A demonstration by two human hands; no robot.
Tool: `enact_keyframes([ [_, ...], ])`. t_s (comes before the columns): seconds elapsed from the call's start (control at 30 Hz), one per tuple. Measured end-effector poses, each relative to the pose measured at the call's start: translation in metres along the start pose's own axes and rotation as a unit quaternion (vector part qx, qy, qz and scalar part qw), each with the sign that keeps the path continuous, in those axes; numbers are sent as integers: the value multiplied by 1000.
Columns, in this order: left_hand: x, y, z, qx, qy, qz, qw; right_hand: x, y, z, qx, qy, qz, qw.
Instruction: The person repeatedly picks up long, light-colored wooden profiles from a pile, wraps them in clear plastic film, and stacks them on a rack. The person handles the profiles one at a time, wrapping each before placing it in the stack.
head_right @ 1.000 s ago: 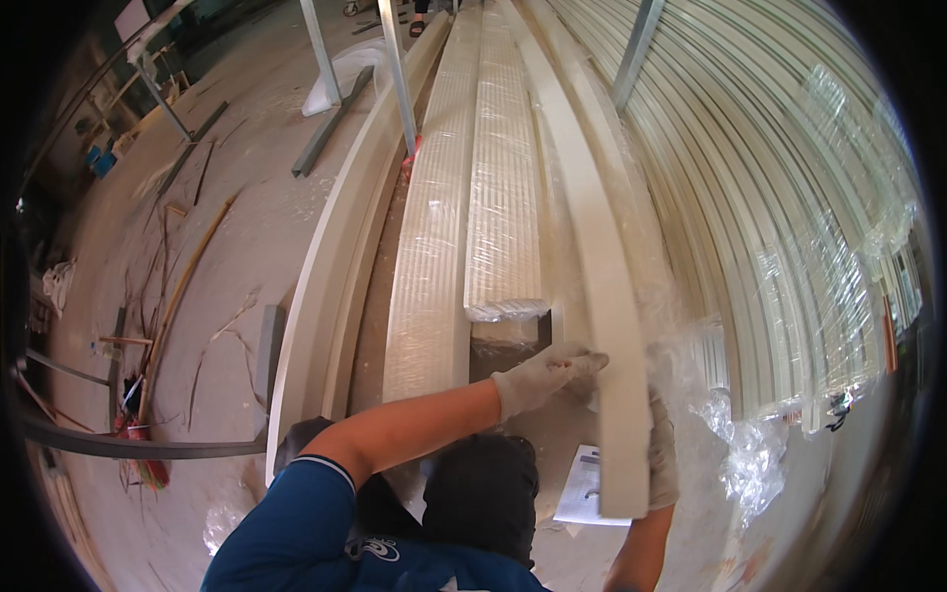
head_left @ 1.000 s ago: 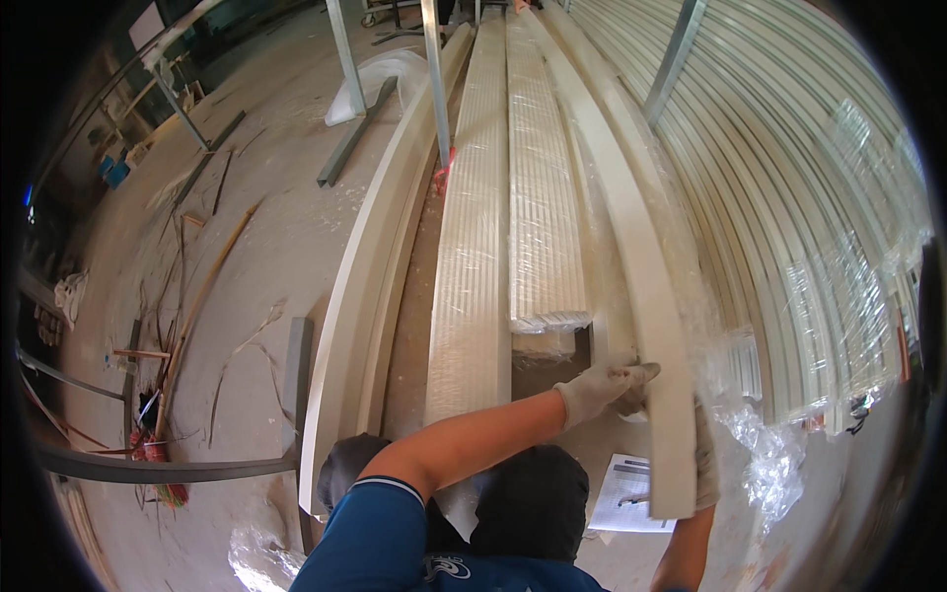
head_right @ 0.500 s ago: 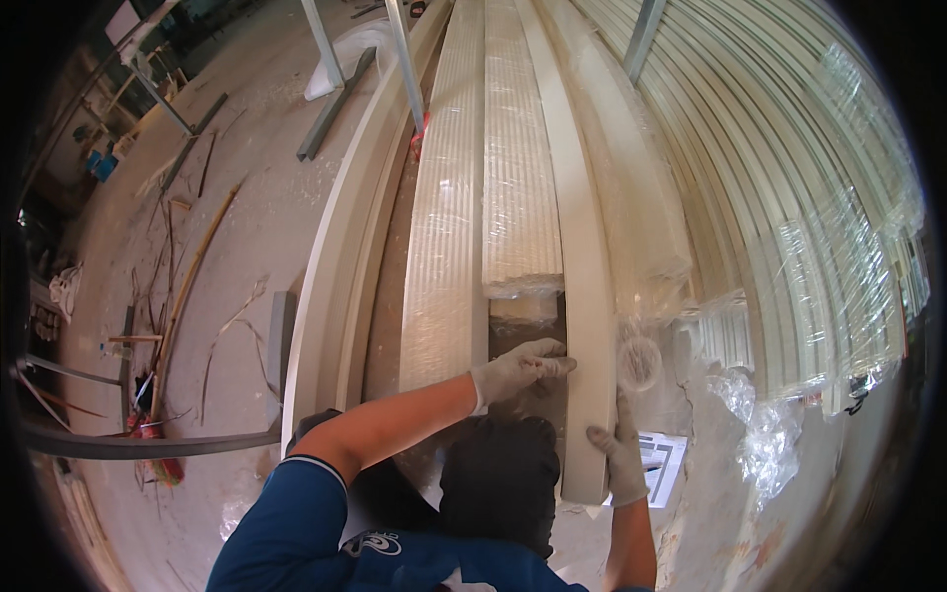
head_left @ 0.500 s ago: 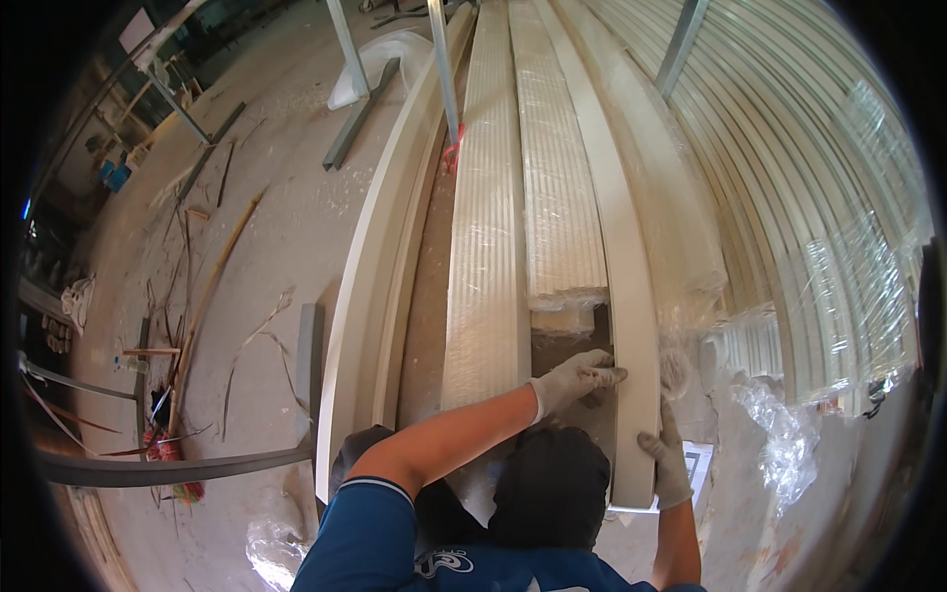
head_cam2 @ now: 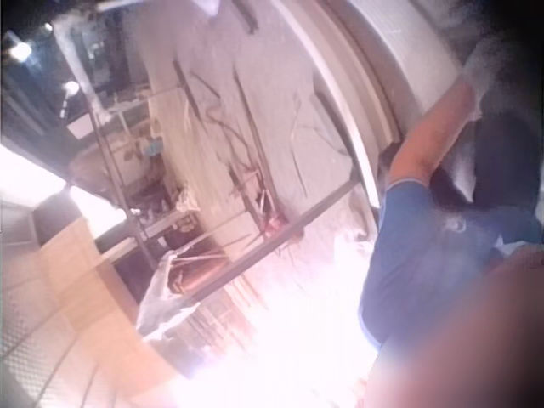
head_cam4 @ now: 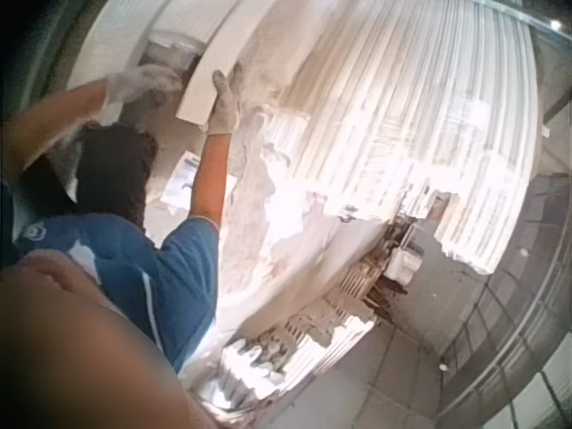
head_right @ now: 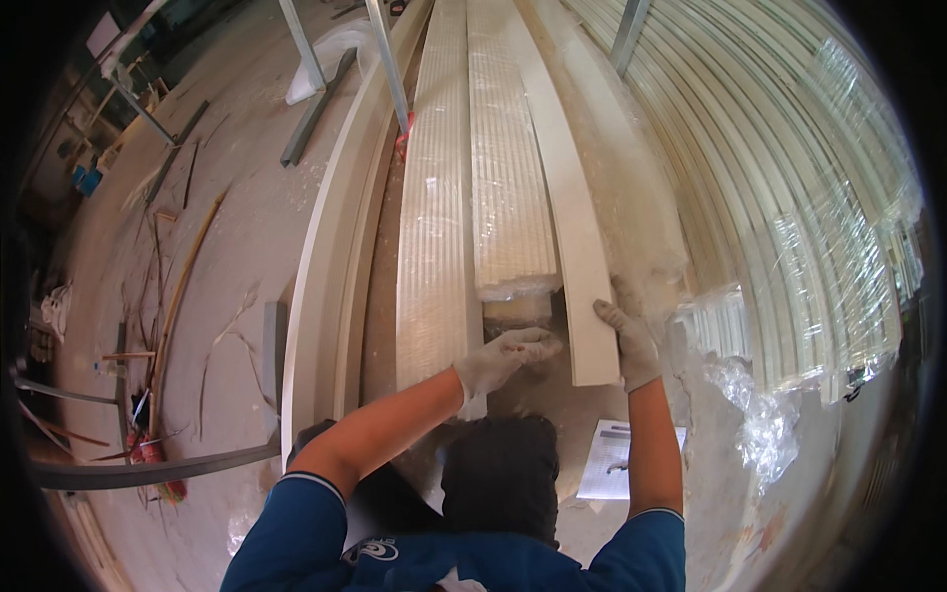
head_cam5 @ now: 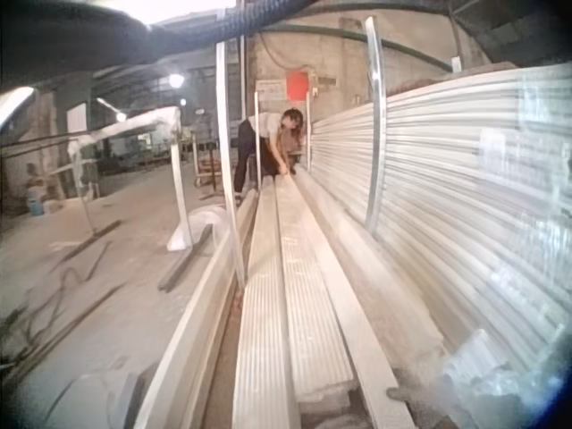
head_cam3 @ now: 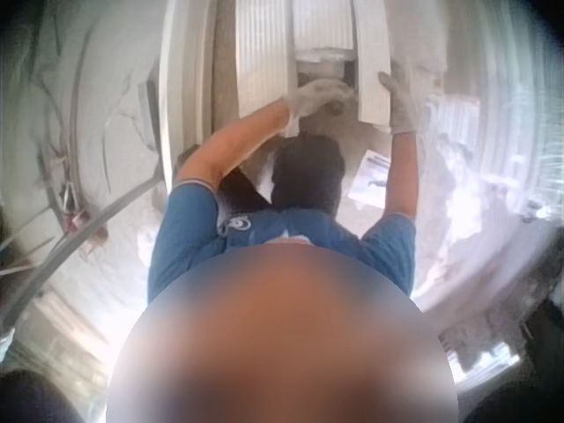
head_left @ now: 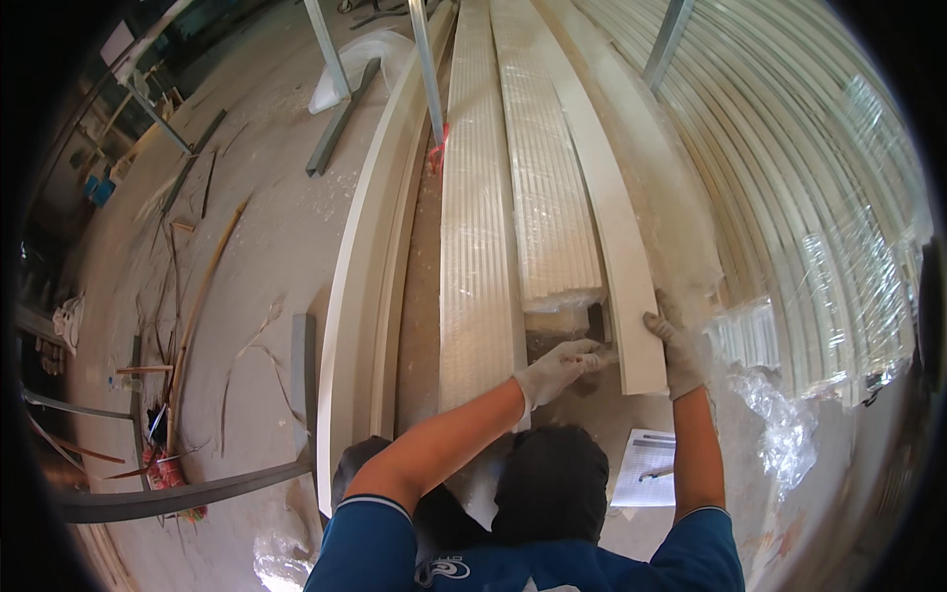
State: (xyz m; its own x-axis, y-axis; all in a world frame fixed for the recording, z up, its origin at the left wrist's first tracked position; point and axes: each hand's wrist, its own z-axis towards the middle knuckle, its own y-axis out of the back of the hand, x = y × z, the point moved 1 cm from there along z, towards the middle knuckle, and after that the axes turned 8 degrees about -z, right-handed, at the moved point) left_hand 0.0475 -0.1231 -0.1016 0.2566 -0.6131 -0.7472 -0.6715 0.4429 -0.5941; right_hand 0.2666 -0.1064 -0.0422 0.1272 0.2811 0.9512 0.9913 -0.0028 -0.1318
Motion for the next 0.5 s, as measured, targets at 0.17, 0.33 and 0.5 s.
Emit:
enact_keyframes([
  [0.17,10,15,6,6,11,-60,998,-16,10,9,12,3,-29,999],
  [0.33,21,28,14,45,-10,-108,993,-16,21,8,-9,43,-251,967],
  [0.5,21,39,17,21,-70,-112,991,-12,21,6,-19,94,-527,844],
])
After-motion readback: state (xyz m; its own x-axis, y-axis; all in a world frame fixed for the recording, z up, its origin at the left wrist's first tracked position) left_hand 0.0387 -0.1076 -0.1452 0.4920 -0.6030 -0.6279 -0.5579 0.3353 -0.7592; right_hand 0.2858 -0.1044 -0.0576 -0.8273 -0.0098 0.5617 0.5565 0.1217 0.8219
